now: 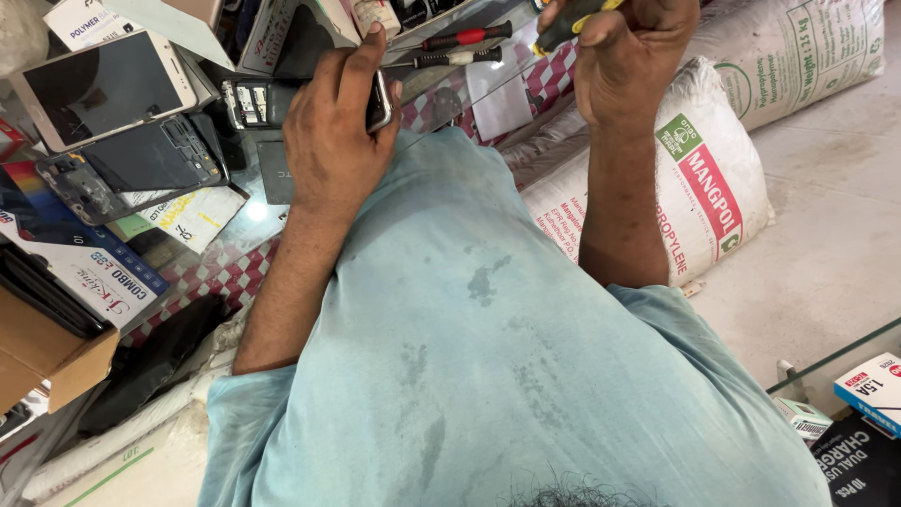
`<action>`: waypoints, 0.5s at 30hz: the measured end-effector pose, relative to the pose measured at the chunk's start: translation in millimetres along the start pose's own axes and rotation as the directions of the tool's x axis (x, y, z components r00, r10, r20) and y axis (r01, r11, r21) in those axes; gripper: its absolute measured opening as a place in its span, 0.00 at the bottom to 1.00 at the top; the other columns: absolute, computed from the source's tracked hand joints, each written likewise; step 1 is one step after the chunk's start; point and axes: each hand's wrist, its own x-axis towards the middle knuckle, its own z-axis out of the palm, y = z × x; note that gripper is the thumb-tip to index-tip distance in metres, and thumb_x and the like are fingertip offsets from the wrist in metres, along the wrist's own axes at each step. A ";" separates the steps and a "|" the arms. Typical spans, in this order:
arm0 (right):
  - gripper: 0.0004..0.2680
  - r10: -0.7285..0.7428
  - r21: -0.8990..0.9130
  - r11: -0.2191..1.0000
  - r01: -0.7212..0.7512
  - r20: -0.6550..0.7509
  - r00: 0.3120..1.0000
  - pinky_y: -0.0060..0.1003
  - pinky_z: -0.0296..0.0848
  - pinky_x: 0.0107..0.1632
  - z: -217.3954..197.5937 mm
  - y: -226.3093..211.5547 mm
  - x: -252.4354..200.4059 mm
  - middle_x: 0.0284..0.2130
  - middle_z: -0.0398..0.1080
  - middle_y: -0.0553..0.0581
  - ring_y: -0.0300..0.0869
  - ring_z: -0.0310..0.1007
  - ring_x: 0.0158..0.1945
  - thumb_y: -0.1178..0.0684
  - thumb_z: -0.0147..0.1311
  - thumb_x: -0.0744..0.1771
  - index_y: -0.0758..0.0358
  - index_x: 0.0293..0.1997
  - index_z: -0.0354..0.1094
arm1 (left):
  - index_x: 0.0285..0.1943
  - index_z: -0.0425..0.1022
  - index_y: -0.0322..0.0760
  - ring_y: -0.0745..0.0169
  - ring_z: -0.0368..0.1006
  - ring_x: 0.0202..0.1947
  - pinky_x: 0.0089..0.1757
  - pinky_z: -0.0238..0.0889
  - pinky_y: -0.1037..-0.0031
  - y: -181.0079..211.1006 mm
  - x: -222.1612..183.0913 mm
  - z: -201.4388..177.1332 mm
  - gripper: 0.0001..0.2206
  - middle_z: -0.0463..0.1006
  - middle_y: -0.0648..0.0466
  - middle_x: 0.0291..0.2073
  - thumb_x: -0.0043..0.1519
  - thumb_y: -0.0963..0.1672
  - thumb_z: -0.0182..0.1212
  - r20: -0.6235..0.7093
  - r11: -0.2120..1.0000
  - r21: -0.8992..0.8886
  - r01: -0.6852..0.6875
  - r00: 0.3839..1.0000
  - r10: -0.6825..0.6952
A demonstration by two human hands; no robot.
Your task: The person handles several mobile phones and uses a screwdriver to work on their internal components. They remove back covers, unscrew parts, and place tools and devices on a cluttered workbench.
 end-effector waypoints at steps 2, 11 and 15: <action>0.06 0.001 -0.015 1.000 0.000 0.004 1.000 0.44 0.81 0.41 2.8 -3.1 -0.1 0.34 0.74 0.59 0.49 0.78 0.36 0.57 0.59 0.71 0.68 0.42 0.67 | 0.73 0.66 0.41 0.53 0.79 0.44 0.46 0.73 0.62 -0.6 -0.3 0.8 0.24 0.74 0.49 0.52 0.70 0.44 0.70 -0.002 1.000 -0.002 -0.004 1.000 0.004; 0.06 0.141 0.111 0.986 -0.128 -0.118 0.983 0.43 0.83 0.48 12.4 -11.7 -2.1 0.37 0.75 0.57 0.44 0.79 0.39 0.54 0.56 0.71 0.64 0.46 0.64 | 0.73 0.66 0.42 0.52 0.78 0.44 0.46 0.73 0.62 3.1 3.5 -4.3 0.24 0.75 0.50 0.51 0.69 0.43 0.70 -0.004 1.000 -0.026 0.000 1.000 0.000; 0.03 0.153 0.211 0.971 -0.117 -0.168 0.974 0.34 0.77 0.40 -8.9 0.7 -12.9 0.37 0.75 0.56 0.42 0.78 0.37 0.58 0.55 0.73 0.65 0.45 0.67 | 0.74 0.66 0.43 0.52 0.78 0.45 0.47 0.73 0.62 0.8 -0.8 -4.9 0.25 0.75 0.50 0.53 0.69 0.43 0.71 -0.010 1.000 -0.018 -0.004 1.000 0.004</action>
